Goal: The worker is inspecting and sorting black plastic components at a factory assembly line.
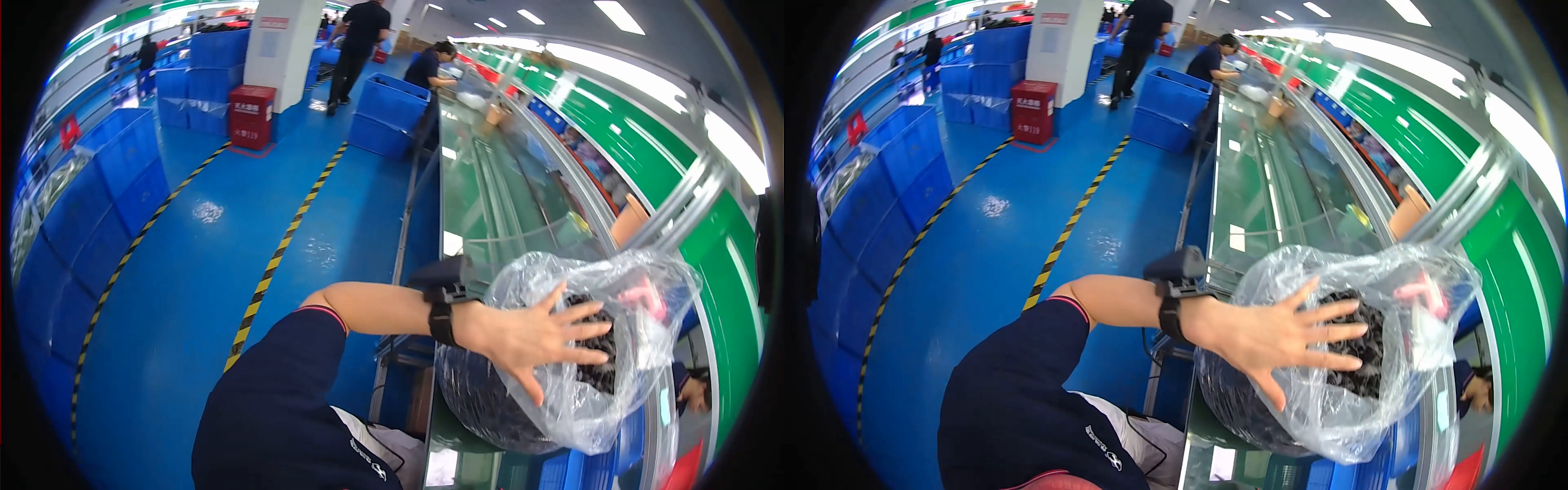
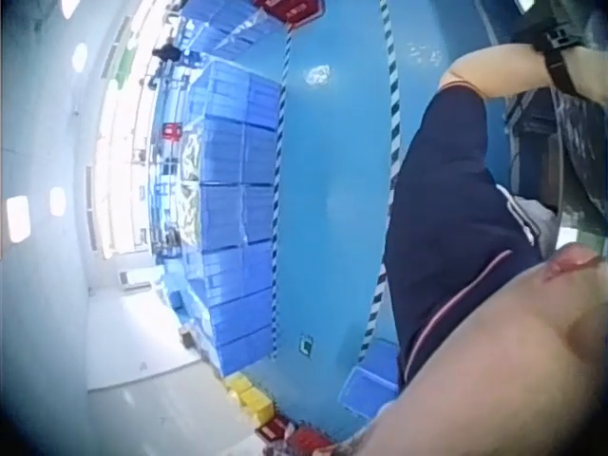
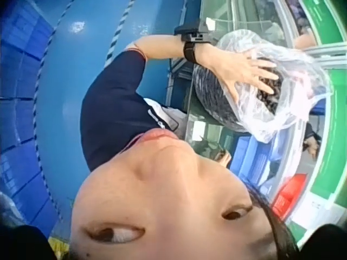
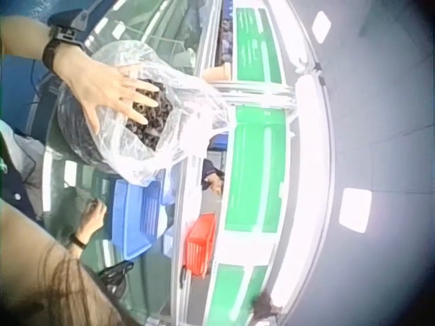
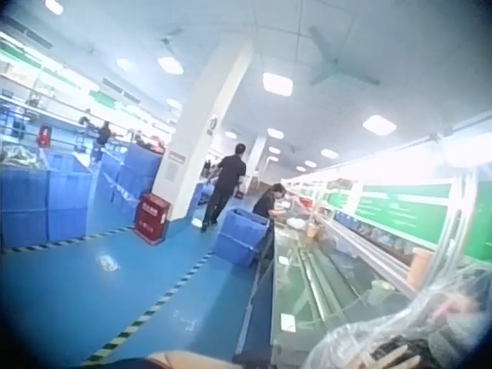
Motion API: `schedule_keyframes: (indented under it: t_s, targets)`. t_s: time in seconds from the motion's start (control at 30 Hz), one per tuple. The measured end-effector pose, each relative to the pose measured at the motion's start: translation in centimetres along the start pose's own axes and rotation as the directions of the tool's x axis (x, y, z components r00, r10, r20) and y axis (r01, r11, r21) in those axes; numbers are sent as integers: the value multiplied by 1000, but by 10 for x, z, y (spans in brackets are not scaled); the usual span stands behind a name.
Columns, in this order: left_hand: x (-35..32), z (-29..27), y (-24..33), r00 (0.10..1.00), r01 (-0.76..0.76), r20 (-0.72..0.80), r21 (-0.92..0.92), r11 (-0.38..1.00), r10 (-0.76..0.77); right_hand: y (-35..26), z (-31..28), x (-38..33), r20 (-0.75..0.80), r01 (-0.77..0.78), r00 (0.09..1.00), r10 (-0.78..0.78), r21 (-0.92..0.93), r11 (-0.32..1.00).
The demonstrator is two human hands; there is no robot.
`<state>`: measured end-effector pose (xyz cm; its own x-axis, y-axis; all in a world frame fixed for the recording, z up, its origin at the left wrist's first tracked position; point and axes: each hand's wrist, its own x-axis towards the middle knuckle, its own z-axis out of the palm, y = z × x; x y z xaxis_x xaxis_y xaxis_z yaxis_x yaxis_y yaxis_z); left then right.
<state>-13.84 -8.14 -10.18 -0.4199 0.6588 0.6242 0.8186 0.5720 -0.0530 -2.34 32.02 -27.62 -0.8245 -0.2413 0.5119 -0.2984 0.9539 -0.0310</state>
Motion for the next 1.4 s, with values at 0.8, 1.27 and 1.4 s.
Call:
schedule_keyframes:
  t_s: [0.8,1.27,1.4]
  targets:
    - [0,103,-9,961,-114,-260,-56,992,96,-53,-55,-27,-159,-285,933,322,217,933]
    - [-5,92,1,962,-64,-266,-26,998,55,-58,-72,-28,-241,-286,908,344,244,927]
    - [-12,62,13,961,-85,-259,74,994,101,-62,-77,-32,-277,-258,907,318,233,938]
